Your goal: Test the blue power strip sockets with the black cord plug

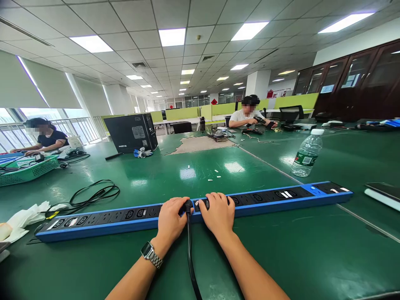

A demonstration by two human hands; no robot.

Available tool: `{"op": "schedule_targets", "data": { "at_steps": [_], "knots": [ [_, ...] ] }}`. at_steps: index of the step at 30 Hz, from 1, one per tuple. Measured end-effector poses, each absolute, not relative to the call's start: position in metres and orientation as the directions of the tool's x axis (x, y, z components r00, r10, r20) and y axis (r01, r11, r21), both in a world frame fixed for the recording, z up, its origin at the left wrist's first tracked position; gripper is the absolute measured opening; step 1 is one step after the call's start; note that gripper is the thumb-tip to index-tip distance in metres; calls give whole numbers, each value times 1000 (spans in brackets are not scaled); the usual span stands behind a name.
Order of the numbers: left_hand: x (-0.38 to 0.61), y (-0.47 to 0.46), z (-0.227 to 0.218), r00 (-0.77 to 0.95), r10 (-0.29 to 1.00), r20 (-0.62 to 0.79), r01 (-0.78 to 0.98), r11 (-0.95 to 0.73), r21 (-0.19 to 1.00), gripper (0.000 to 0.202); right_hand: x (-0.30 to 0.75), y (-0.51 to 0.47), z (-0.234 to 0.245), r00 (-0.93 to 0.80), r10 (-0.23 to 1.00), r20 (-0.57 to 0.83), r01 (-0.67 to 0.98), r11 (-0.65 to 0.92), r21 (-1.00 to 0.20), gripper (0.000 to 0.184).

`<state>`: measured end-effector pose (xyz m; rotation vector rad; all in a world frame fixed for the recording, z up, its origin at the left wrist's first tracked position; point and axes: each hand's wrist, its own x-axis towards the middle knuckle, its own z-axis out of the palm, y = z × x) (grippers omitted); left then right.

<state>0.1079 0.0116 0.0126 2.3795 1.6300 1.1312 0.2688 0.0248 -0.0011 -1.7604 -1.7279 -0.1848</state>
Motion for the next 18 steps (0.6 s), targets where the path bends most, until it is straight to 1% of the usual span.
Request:
{"op": "schedule_targets", "data": {
  "at_steps": [4,12,18],
  "knots": [
    [113,12,12,149,804,576,789,-447,420,23,269,25,-1,118,845,522,934,84,-348,29],
    [116,10,16,133,838,529,820,-392,416,23,269,26,-2,116,844,524,936,84,-342,30],
    [114,9,13,162,826,540,821,-416,390,26,269,26,-2,115,845,523,934,88,-347,29]
  ]
}}
